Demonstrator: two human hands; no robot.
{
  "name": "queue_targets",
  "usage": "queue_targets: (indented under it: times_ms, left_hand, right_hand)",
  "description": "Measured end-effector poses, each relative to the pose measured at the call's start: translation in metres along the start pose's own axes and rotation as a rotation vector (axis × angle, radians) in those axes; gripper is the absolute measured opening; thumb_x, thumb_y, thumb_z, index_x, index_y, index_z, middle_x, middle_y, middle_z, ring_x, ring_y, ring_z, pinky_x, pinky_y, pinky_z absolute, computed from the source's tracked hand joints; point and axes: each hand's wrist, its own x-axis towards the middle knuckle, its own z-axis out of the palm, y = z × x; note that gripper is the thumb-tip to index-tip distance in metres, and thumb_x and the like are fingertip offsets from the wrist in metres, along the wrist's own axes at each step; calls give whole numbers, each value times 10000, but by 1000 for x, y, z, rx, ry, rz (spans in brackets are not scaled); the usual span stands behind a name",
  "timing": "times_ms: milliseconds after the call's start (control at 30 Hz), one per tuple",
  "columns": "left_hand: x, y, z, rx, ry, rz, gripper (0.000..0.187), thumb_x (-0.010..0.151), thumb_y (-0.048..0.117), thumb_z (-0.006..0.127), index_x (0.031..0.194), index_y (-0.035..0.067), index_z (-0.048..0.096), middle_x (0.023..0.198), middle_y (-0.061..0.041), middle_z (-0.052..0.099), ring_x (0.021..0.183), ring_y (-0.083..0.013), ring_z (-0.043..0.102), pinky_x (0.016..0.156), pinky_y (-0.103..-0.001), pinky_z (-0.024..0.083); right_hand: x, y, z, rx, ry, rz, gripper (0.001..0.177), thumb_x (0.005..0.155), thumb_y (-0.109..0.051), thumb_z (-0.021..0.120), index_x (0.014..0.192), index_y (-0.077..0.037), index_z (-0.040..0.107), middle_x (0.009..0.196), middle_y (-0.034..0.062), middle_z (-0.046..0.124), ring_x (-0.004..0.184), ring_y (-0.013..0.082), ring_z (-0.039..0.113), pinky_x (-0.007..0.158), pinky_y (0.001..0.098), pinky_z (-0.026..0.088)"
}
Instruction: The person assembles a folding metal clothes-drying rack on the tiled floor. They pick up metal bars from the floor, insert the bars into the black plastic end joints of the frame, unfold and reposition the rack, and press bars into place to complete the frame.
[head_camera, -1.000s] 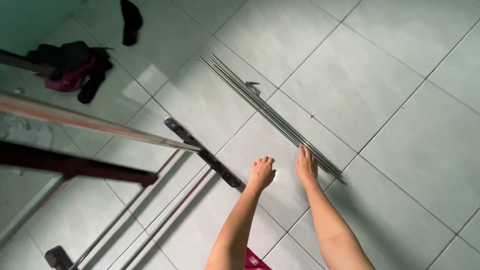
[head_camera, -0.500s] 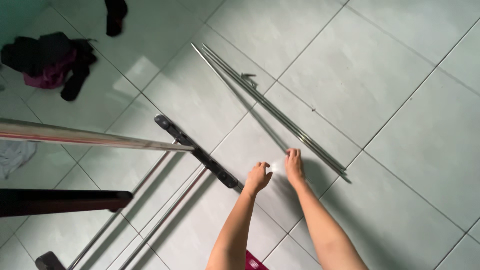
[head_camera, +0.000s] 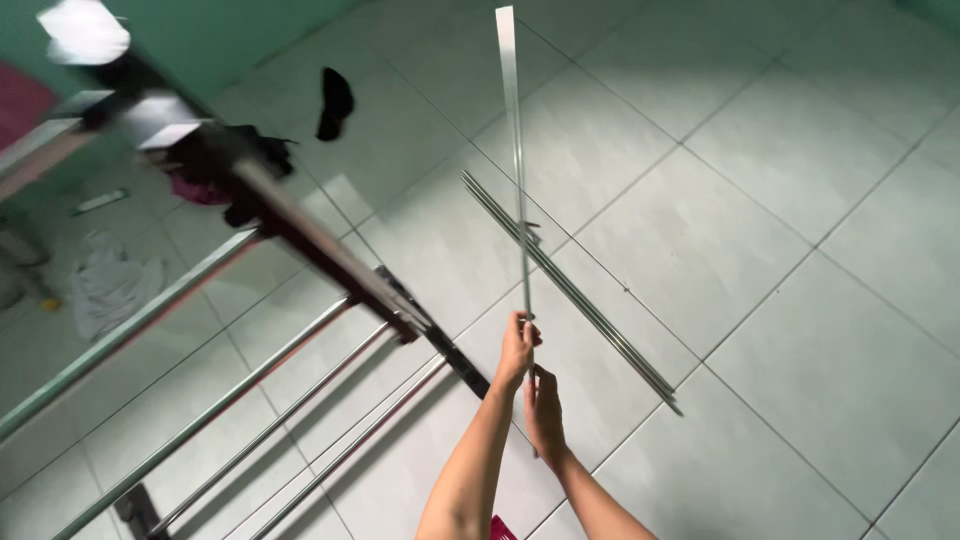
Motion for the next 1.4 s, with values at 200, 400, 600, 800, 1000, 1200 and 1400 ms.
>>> queue_targets:
  times_ms: [200,400,600,800,1000,1200,1400]
  left_hand:
    - [-93,65,-73,224,-11,218,146,1027,49,485,1168,43,524,881,-141,610,787,-262,622,738,-390,538]
    - [-221,109,-216,684,90,491,165,1006,53,489,1145,49,576,1025,-202,623,998,-409,593,857,-483,481]
    - [-372,155,-364,1113,133,484,116,979,164,561,1070,109,606,943,-121,603,961,-341,598,823,-471,452]
    - [-490,181,-445,1233,348,519,115,923,203,640,1007,135,599,909,-80,589,934,-306,600,802,-457,436]
    - [-576,190,-500,1124,575,408,106,974,196,661,1004,117,598,919,-72,606,920,-302,606,821,-450,446]
    - [-647,202,-539,1207,861,465,129,926,225,680,1016,137,653,946,-35,648,961,-249,617,1018,-476,392]
    - [-679,204,-591,1275,868,279,226,951,339,696,1007,126,647,982,-57,640,1047,-263,598,1098,-489,342]
  right_hand:
    - [-11,-82,-16,-367,127,-675,129,929,-137,654,1033,-61,651,1165,131,645,1091,307,624,925,416,512]
    - [-109,-191,-7,-308,69,-571,165,972,-206,688,1066,-71,673,1075,89,604,933,281,595,882,419,491]
    - [-231,-282,50,-434,-112,-1132,396,871,-335,708,1206,-131,651,1167,106,634,1063,320,580,925,476,413]
    - [-311,-322,148,-589,-718,-1107,331,938,-353,706,1196,-148,675,1047,63,696,955,272,679,885,426,488]
    - [-372,-358,216,-471,-844,-1186,213,945,-276,684,1125,-168,720,955,110,719,835,332,696,717,444,546]
    - [-426,-395,241,-433,-975,-1028,224,944,-270,672,1145,-183,721,1044,80,736,796,272,718,704,393,565]
    - [-471,-434,254,-650,-1005,-803,246,976,-334,674,1177,-205,732,955,66,779,870,197,755,762,367,576]
